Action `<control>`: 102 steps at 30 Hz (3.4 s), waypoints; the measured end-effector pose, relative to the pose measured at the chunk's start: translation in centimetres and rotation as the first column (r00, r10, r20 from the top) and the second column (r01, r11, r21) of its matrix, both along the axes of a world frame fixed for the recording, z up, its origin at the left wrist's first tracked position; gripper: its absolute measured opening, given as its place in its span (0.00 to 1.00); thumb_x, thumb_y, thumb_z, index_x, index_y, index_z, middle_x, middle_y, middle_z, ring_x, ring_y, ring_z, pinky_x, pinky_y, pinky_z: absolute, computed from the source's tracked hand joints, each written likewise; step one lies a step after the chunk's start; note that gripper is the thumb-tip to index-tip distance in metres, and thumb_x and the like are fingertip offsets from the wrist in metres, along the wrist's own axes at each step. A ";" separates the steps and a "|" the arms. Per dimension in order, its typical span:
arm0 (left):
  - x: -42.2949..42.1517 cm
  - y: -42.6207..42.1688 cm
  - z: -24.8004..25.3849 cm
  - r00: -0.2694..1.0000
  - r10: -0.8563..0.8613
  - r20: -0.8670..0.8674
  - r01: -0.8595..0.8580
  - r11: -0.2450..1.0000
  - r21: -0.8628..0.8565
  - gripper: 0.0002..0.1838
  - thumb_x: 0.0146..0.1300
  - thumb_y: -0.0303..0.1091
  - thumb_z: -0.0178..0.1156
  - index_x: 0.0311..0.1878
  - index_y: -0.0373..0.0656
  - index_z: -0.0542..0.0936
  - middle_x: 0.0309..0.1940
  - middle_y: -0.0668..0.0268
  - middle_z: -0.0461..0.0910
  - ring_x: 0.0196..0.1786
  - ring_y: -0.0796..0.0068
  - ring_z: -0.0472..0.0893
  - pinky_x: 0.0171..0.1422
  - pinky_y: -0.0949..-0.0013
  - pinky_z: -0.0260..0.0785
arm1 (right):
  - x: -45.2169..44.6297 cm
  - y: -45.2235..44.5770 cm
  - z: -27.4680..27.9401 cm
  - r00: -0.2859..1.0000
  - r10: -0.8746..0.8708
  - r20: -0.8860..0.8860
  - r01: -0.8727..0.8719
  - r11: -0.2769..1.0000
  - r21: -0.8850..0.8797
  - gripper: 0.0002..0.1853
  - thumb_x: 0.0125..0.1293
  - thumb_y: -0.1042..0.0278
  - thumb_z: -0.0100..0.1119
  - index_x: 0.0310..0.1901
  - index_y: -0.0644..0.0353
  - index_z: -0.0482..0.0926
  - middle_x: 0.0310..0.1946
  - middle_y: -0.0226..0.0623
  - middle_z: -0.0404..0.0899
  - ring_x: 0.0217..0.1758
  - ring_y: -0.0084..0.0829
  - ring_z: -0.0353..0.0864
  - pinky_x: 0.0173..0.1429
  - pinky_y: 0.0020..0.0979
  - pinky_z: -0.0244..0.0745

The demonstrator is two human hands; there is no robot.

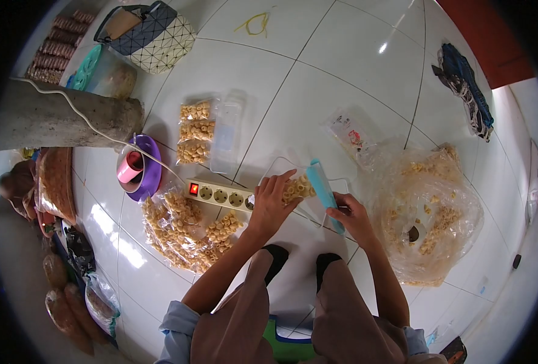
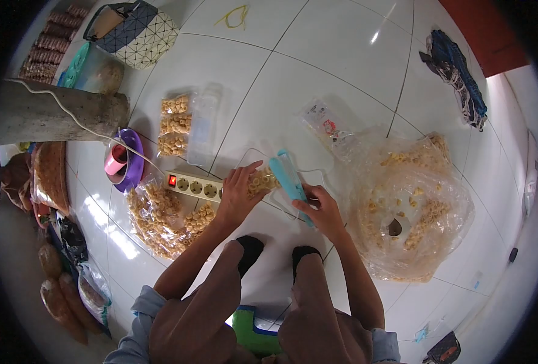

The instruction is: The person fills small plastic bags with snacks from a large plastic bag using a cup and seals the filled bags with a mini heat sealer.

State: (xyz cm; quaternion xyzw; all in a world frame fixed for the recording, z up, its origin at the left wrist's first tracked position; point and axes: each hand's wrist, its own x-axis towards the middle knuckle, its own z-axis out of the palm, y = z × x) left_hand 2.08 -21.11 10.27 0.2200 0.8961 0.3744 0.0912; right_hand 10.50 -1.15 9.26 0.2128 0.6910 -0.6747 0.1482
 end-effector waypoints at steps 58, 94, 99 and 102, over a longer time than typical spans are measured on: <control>9.6 -20.3 24.0 0.884 0.459 0.088 -0.343 0.509 0.790 0.24 0.60 0.26 0.58 0.60 0.40 0.65 0.46 0.62 0.73 0.47 0.74 0.75 0.48 0.73 0.71 | -3.8 -26.9 25.7 0.601 0.341 -0.723 -0.461 0.887 0.035 0.13 0.62 0.68 0.58 0.44 0.64 0.68 0.37 0.33 0.76 0.40 0.22 0.77 0.44 0.23 0.72; 10.6 -22.3 0.0 0.614 0.778 0.133 -0.788 0.592 0.171 0.14 0.58 0.33 0.60 0.48 0.48 0.74 0.23 0.66 0.79 0.28 0.72 0.78 0.43 0.66 0.64 | -2.8 -21.7 -2.7 0.774 0.531 -0.344 -0.402 0.833 0.380 0.09 0.62 0.73 0.53 0.43 0.64 0.76 0.37 0.40 0.75 0.34 0.28 0.79 0.40 0.26 0.76; 13.2 -20.3 -0.5 0.767 0.640 0.048 -0.642 0.767 0.010 0.12 0.60 0.36 0.57 0.47 0.49 0.74 0.20 0.68 0.76 0.28 0.68 0.75 0.45 0.64 0.61 | 0.1 -12.3 2.5 0.868 0.497 0.004 -0.442 0.768 0.464 0.08 0.63 0.69 0.52 0.35 0.61 0.79 0.30 0.43 0.77 0.32 0.32 0.79 0.34 0.30 0.73; 15.0 -17.6 0.9 0.828 0.559 0.032 -0.560 0.825 0.082 0.11 0.59 0.35 0.57 0.46 0.49 0.75 0.22 0.67 0.76 0.33 0.66 0.76 0.46 0.63 0.62 | 3.2 -5.8 1.4 0.864 0.492 -0.107 -0.315 0.694 0.647 0.07 0.61 0.70 0.53 0.35 0.59 0.80 0.29 0.42 0.76 0.29 0.30 0.78 0.33 0.29 0.72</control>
